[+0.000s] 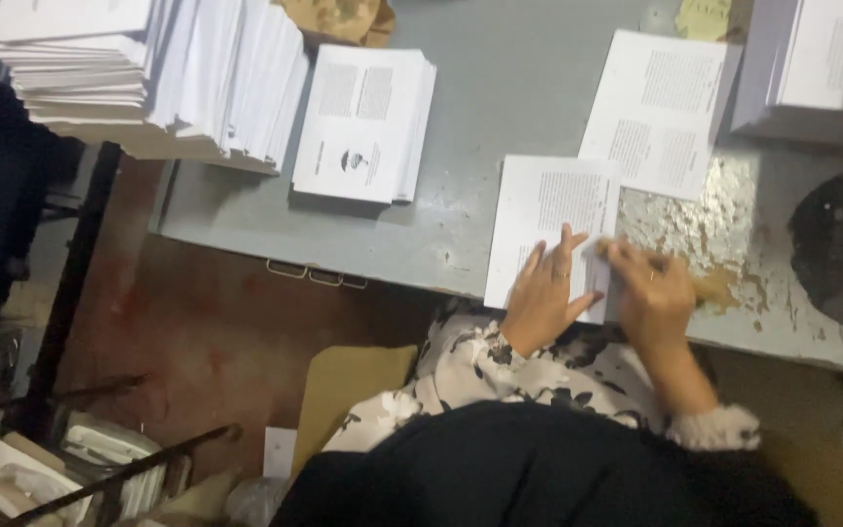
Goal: Folding printed sheets of paper into booklets and stacking them on a work table.
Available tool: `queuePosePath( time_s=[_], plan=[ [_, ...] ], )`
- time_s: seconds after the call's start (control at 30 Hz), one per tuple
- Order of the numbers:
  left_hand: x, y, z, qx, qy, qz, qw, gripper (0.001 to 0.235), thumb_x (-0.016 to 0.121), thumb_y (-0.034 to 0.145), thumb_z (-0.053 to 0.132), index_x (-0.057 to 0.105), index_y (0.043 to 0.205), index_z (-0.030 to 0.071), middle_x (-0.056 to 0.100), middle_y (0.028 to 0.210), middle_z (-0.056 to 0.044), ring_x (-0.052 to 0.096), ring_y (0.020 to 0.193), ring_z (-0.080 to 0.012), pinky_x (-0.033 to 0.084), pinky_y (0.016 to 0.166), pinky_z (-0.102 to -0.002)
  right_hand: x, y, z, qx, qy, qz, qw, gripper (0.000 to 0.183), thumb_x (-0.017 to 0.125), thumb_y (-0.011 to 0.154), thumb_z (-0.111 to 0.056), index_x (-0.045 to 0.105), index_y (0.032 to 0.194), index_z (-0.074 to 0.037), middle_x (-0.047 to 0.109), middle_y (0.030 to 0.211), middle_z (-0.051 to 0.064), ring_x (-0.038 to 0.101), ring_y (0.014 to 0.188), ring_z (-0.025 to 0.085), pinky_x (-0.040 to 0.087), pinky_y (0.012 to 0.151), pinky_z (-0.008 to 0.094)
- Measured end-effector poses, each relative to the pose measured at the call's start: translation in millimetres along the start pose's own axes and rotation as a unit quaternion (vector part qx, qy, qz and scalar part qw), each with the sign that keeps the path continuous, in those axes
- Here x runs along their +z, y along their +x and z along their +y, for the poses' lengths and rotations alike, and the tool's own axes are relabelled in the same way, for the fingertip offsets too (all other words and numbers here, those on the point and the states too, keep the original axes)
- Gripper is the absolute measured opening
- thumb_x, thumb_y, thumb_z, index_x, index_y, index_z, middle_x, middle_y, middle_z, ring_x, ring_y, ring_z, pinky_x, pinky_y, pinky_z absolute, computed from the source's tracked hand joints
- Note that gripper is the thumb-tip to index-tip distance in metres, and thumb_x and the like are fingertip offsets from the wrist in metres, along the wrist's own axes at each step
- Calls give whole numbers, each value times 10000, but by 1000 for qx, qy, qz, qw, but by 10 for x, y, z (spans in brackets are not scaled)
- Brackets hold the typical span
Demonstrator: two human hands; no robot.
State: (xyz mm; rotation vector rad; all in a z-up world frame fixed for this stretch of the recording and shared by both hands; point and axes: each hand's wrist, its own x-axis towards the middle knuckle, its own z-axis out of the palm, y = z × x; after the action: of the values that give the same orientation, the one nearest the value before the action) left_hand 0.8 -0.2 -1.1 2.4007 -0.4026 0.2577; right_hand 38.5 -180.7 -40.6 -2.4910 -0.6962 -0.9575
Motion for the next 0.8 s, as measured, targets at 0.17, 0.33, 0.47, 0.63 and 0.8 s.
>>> queuePosePath(
  time_s=[0.17, 0.33, 0.47, 0.63, 0.8],
  plan=[
    [-94, 25, 44, 11, -11, -1, 1000, 1058, 697, 919, 296, -10, 1604, -92, 457, 1538, -215, 510, 1377, -336, 280, 1235, -553, 297, 451, 304, -21, -93, 41, 995, 281, 677, 958, -32, 816, 1072, -248, 794, 1008, -44, 670, 850, 221, 513, 730, 328],
    [-103, 5, 55, 6, -14, 0, 1000, 1040, 668, 933, 328, -3, 1597, -110, 452, 1537, -225, 502, 1383, -340, 270, 1234, -555, 432, 588, 417, 2, -105, 38, 994, 246, 705, 968, -56, 824, 1036, -260, 801, 953, -62, 685, 831, 182, 539, 698, 270],
    [-18, 10, 0, 0, -10, 19, 1000, 1085, 719, 884, 303, 15, 1601, -109, 458, 1537, -219, 504, 1382, -347, 276, 1236, -556, 268, 259, 144, -3, -99, 41, 994, 266, 651, 1011, -63, 820, 1044, -265, 781, 919, -17, 662, 802, 256, 538, 729, 350],
    [-14, -9, -1, 13, 10, 17, 1000, 1060, 675, 927, 369, 11, 1609, -97, 464, 1538, -199, 525, 1373, -316, 303, 1239, -535, 288, 584, 178, -25, -128, 66, 989, 195, 699, 998, -66, 808, 1008, -227, 766, 917, -5, 643, 802, 245, 530, 729, 332],
    [-88, 13, 48, 14, -12, 8, 1000, 1071, 671, 925, 361, -18, 1600, -105, 462, 1529, -215, 516, 1367, -339, 273, 1234, -548, 706, 906, 511, -8, -143, 91, 985, 146, 743, 984, -126, 792, 981, -264, 769, 920, -69, 665, 835, 171, 520, 715, 282]
  ],
)
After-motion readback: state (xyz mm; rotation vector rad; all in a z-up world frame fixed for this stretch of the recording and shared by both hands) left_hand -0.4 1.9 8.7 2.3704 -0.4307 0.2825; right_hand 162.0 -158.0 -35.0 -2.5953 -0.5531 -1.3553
